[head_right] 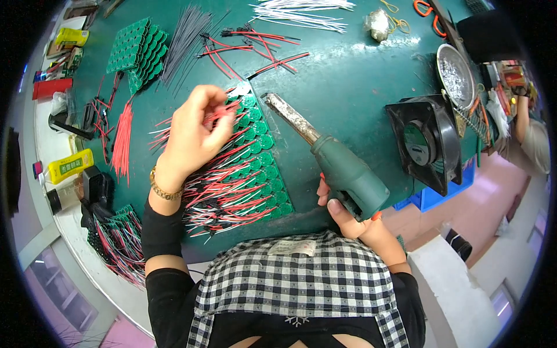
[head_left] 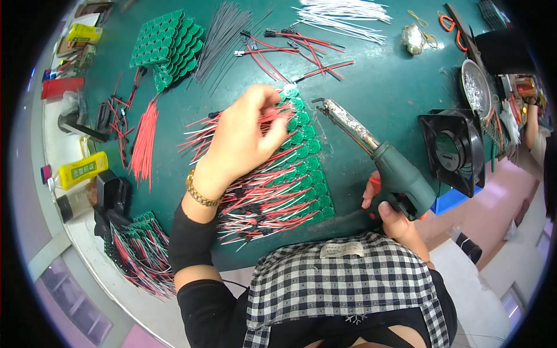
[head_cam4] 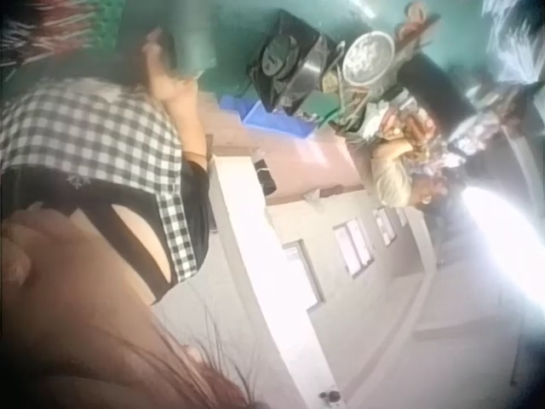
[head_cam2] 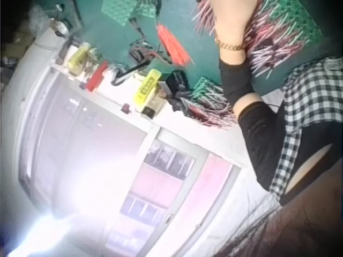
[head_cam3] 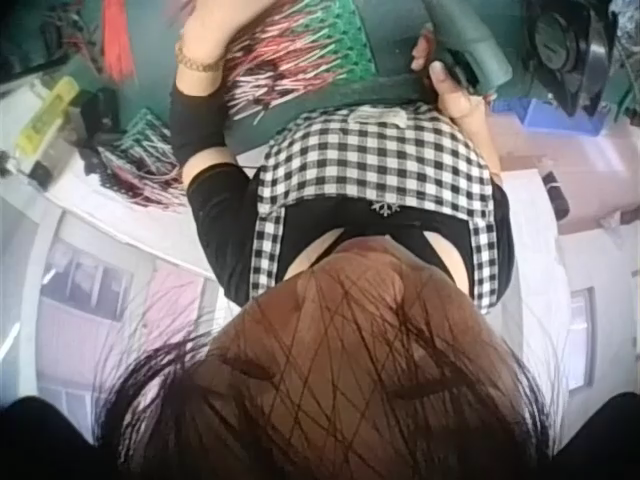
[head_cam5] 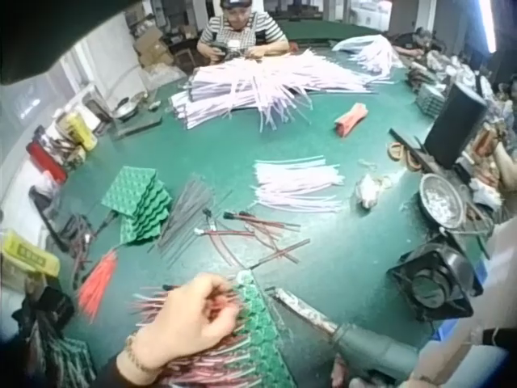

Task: The person solders wires onto circular green circuit boards using a soldering iron.

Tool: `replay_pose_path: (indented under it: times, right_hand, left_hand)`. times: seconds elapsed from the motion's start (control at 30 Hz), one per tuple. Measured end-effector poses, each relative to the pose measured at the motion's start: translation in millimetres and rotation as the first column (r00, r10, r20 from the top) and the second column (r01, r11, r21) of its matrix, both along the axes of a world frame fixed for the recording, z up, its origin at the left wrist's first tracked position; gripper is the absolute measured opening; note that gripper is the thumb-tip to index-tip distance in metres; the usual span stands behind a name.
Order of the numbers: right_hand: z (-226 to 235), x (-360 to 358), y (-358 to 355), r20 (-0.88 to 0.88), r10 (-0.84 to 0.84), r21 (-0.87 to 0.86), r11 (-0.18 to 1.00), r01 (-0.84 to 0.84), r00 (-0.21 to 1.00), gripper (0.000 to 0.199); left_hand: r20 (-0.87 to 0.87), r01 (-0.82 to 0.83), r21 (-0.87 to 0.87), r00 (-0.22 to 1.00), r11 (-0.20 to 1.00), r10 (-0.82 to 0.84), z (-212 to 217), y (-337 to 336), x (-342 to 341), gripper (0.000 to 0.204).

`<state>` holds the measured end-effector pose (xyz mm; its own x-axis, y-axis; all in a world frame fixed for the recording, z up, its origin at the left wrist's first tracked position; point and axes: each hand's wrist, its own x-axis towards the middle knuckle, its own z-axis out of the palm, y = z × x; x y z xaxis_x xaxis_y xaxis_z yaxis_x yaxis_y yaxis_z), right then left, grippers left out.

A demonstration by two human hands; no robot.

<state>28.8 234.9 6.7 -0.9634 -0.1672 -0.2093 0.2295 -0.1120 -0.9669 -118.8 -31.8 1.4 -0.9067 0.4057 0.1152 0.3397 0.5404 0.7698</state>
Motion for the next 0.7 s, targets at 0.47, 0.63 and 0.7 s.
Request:
replay_pose_path:
  times: [0.47, 0.63, 0.7]
  right_hand:
    - [9.0, 10.8, 7.1, -0.096, 0.067, 0.207, 0.977, -0.046, 0.993, 0.013]
    - [2.8, 12.8, 7.6, -0.129, 0.115, 0.283, 0.956, -0.074, 0.985, 0.010]
    - [-3.1, 17.4, 7.8, -0.127, 0.120, 0.332, 0.941, -0.072, 0.985, 0.015]
  left_hand:
    - [-0.059, -0.039, 0.023, 0.997, 0.999, 0.040, -2.5, 11.2, 28.9, 0.011]
    - [-0.090, -0.043, -0.118, 0.995, 0.992, 0.033, -6.1, 12.6, 27.7, 0.013]
    - [-0.092, -0.044, -0.125, 0.995, 0.991, 0.032, -5.0, 13.5, 27.1, 0.013]
